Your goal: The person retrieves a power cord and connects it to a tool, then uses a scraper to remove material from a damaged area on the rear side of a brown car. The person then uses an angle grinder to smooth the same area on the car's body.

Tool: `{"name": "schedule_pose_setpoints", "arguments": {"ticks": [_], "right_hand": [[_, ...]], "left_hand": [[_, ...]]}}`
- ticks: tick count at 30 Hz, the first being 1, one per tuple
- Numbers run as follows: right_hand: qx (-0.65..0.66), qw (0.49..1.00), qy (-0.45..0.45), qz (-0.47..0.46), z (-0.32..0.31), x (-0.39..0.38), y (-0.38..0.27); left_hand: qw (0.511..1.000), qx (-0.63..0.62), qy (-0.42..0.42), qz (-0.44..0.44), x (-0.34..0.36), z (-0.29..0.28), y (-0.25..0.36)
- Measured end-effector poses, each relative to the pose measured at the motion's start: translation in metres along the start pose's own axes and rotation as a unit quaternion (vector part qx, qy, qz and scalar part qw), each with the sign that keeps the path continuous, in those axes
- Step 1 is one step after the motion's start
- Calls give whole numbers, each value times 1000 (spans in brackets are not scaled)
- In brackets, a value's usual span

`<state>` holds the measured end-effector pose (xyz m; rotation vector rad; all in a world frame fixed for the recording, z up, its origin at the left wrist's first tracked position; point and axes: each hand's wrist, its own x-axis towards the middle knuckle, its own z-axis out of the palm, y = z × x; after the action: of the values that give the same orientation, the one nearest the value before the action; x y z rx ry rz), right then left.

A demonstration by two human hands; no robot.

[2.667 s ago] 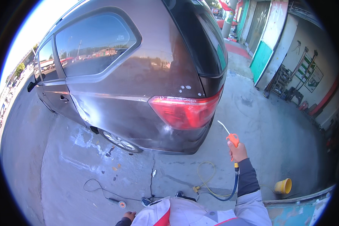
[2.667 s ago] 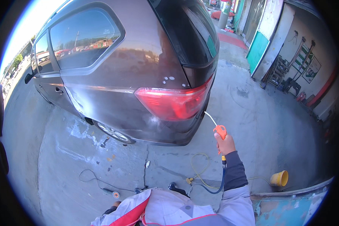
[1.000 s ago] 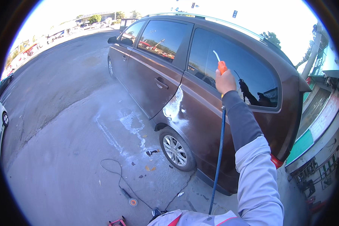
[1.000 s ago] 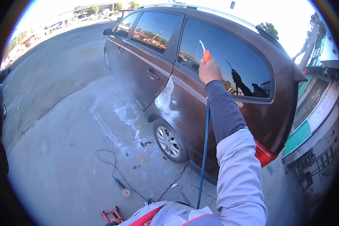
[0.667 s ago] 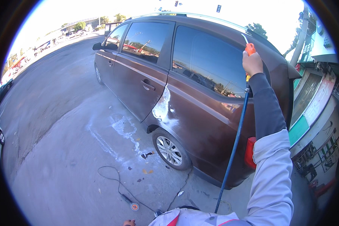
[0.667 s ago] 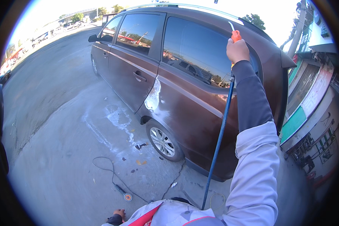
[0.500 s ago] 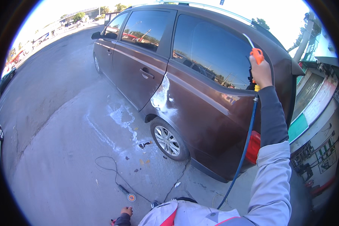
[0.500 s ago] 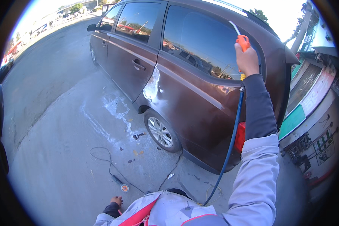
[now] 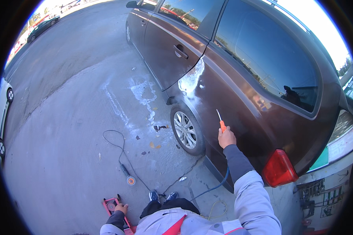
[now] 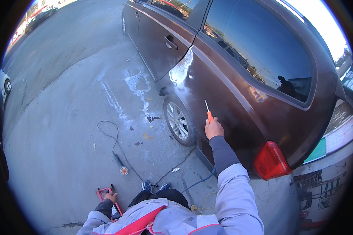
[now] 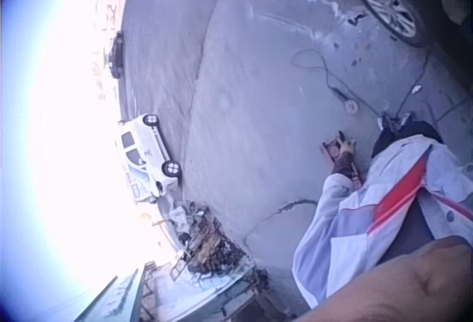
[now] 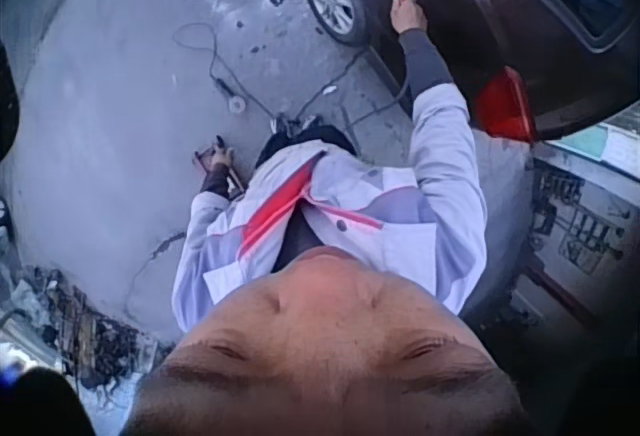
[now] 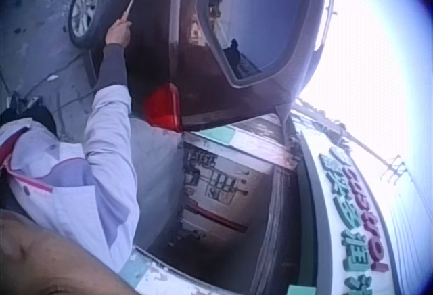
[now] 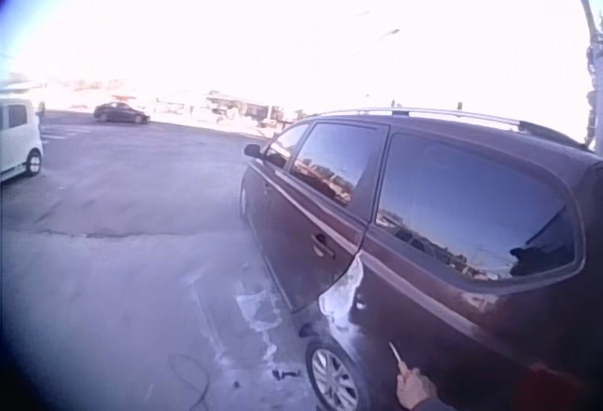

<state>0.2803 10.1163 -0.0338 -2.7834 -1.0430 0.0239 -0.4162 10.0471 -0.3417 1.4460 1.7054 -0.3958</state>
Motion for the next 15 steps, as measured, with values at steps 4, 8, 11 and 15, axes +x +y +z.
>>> {"name": "schedule_pose_setpoints", "arguments": {"ticks": [4,8,11,15], "right_hand": [[23,997,-67,-12,64,35,-21],[-11,989,-124,-74,95,79,-63],[31,995,-87,-34,107,114,-94],[54,997,-63,-5,119,151,-125]], "left_hand": [[987,-154,23,-51,-49,26,-4],[964,-257,17,-71,-91,76,-42],[938,-323,24,-126,-119,118,-85],[950,-292,71,-85,-146,173,-136]]}}
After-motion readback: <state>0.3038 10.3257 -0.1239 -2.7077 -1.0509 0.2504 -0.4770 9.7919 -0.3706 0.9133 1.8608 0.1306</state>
